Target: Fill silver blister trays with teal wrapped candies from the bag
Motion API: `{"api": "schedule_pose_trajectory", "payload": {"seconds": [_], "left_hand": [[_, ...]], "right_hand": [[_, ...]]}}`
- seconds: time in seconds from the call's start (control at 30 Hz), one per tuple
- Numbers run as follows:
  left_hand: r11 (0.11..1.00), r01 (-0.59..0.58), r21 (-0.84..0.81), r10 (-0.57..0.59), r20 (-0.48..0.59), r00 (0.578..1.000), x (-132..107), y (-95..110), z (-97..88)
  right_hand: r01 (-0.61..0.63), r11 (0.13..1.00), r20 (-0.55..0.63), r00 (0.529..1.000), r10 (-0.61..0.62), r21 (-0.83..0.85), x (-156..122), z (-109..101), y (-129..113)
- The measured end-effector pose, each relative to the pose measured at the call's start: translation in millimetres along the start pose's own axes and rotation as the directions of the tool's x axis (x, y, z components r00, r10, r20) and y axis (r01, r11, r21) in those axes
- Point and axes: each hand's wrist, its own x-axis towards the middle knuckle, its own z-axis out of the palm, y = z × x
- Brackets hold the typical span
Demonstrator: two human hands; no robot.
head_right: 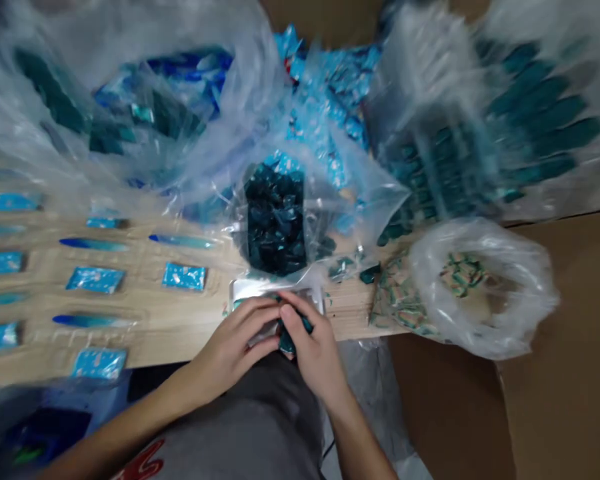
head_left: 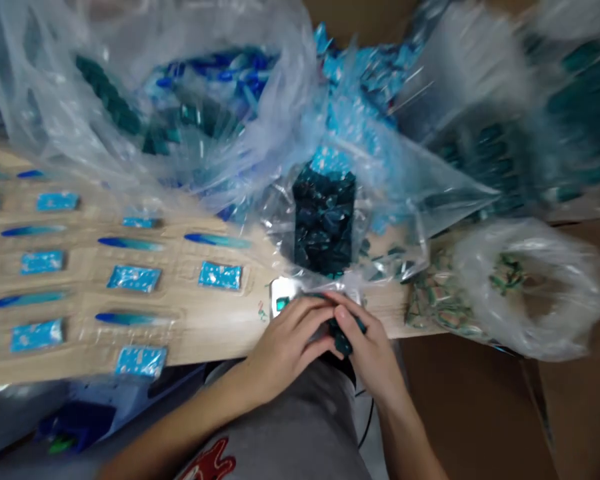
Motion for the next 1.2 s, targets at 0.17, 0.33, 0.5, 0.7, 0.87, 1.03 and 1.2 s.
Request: {"api": "schedule_pose_trajectory", "payload": {"seconds": [0.17,0.33,0.5,0.7,0.87,1.03,1.2], "left_hand": [[0.987,0.078,-0.137,-0.075,0.033,0.997,10,3,6.3],[0.992,0.093,-0.088,-0.093,0.005,0.996,12,-2,12.7],[0.964,0.211,-0.159,-0.228,-0.098,0.969,14,-1,16.1],[0.882,0.345,-0.32,-0.379,-0.048,0.924,14,4,11.6],[0.746,0.478,-0.463,-0.486,0.111,0.867,16,7,3.8],[0.723,0.508,-0.468,-0.453,0.234,0.86,16,5,1.6],[0.738,0.481,-0.473,-0.449,0.186,0.874,15,11,2.0]], "right_hand": [[-0.023,0.999,0.093,0.995,0.02,0.032,-1,-2,-2],[0.023,1.0,0.068,0.997,-0.024,0.017,-2,-2,-1],[-0.077,0.989,0.129,0.99,0.061,0.127,-2,-7,1],[0.268,0.963,-0.079,0.96,-0.267,0.001,-4,-9,4],[0.556,0.761,-0.089,0.785,-0.613,-0.333,-8,-8,12],[0.575,0.699,-0.067,0.75,-0.658,-0.425,-9,-11,15],[0.53,0.781,-0.043,0.818,-0.574,-0.33,-11,-18,9]]}}
